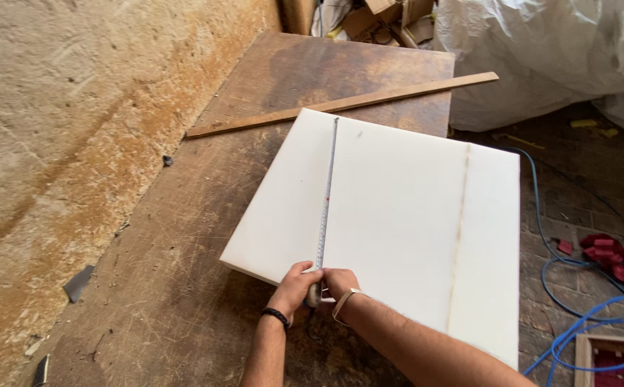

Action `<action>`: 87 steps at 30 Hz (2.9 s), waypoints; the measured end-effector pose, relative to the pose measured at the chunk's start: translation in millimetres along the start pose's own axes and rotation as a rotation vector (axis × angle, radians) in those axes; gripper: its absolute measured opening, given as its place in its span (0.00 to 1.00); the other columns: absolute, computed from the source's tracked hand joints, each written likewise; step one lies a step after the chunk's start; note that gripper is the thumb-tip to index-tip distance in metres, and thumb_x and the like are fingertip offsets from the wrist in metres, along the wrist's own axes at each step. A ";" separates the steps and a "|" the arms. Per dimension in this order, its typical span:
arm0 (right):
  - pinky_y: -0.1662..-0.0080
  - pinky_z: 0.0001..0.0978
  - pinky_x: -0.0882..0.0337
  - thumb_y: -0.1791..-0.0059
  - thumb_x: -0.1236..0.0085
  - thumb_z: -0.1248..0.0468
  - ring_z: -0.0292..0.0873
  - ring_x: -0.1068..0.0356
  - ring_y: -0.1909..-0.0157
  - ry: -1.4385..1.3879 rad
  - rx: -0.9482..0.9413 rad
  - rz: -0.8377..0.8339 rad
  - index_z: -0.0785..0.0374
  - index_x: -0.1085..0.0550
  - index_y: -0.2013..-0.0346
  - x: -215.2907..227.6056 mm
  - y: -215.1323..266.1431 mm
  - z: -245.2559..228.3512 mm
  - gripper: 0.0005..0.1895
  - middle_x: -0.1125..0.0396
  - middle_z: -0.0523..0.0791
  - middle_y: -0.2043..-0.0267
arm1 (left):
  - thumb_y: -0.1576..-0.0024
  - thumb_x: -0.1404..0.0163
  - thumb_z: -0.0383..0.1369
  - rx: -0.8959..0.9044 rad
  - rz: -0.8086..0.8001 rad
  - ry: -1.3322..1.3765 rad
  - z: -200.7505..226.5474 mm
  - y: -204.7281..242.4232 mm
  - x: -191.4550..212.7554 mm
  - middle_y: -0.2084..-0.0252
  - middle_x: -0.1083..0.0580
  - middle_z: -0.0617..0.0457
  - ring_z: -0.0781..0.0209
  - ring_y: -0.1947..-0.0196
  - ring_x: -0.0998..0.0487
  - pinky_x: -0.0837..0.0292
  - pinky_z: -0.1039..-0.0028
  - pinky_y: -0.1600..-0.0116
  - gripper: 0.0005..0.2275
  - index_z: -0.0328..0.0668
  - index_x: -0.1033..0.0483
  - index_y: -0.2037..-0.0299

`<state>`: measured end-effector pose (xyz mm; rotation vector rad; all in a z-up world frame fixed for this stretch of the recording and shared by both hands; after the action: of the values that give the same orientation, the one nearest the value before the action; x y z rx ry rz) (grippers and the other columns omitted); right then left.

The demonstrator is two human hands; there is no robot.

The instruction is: The person sprays a dark liquid onto a white foam board using a handheld spray gun, then measures the board with a tape measure. The person handles the foam board and spray gun, and uses a tape measure to measure the board's dimensions.

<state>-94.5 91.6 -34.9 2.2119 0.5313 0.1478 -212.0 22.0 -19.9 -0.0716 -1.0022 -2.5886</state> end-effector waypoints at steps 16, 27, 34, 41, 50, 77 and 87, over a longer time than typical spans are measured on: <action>0.64 0.37 0.25 0.45 0.49 0.55 0.44 0.28 0.66 0.210 0.087 -0.222 0.63 0.26 0.45 -63.0 -51.3 -22.1 0.19 0.28 0.46 0.62 | 0.35 0.54 0.45 0.272 0.489 -0.559 -15.3 11.4 155.0 0.65 0.16 0.57 0.65 0.76 0.26 0.38 0.74 0.72 0.14 0.53 0.17 0.52; 0.65 0.35 0.19 0.45 0.48 0.65 0.43 0.21 0.68 0.234 0.040 -0.268 0.66 0.23 0.59 -27.8 -54.7 6.5 0.08 0.23 0.51 0.66 | 0.34 0.55 0.46 0.354 0.611 -0.751 -2.2 19.0 185.7 0.59 0.18 0.50 0.58 0.65 0.17 0.22 0.69 0.63 0.16 0.49 0.19 0.51; 0.68 0.39 0.22 0.47 0.46 0.63 0.47 0.21 0.69 0.081 0.035 -0.334 0.67 0.24 0.59 -27.8 -70.3 18.0 0.09 0.24 0.51 0.67 | 0.39 0.49 0.46 0.290 0.711 -0.736 -9.7 17.7 189.2 0.49 0.21 0.44 0.42 0.47 0.20 0.24 0.53 0.47 0.14 0.52 0.17 0.53; 0.65 0.37 0.19 0.47 0.46 0.64 0.45 0.21 0.67 0.219 0.081 -0.290 0.67 0.22 0.60 -23.7 -57.6 5.0 0.09 0.23 0.52 0.66 | 0.40 0.48 0.45 0.254 0.749 -0.692 -23.3 5.9 186.6 0.52 0.20 0.46 0.45 0.51 0.19 0.23 0.56 0.49 0.12 0.53 0.16 0.54; 0.63 0.36 0.19 0.46 0.47 0.64 0.42 0.21 0.66 0.278 0.092 -0.268 0.66 0.23 0.60 -28.6 -32.9 -8.1 0.08 0.23 0.50 0.65 | 0.34 0.53 0.43 0.298 0.715 -0.681 -37.1 -0.9 184.0 0.60 0.19 0.50 0.57 0.63 0.16 0.21 0.66 0.60 0.12 0.49 0.19 0.53; 0.68 0.32 0.24 0.47 0.47 0.63 0.41 0.24 0.71 -0.041 0.010 -0.121 0.66 0.24 0.50 274.9 63.4 67.0 0.14 0.24 0.48 0.66 | 0.43 0.49 0.44 0.075 0.392 -0.528 -12.4 93.8 -109.3 0.62 0.18 0.50 0.45 0.62 0.18 0.22 0.58 0.61 0.11 0.56 0.14 0.60; 0.69 0.32 0.24 0.47 0.46 0.63 0.40 0.25 0.72 -0.090 -0.026 -0.187 0.68 0.25 0.53 350.2 46.0 45.6 0.13 0.24 0.49 0.67 | 0.40 0.52 0.45 0.236 0.461 -0.709 24.4 97.2 -180.5 0.55 0.18 0.52 0.49 0.57 0.16 0.19 0.61 0.54 0.12 0.57 0.16 0.57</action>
<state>249.5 181.2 -54.8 2.1203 0.6781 -0.0426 -11.5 28.6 29.0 -1.0780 -1.3138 -2.0156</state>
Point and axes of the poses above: each hand's wrist, its own y-axis away from the middle knuckle, its own x-axis out of the back of the hand, z = x × y, the point moved 5 cm from there along -y, towards the middle knuckle
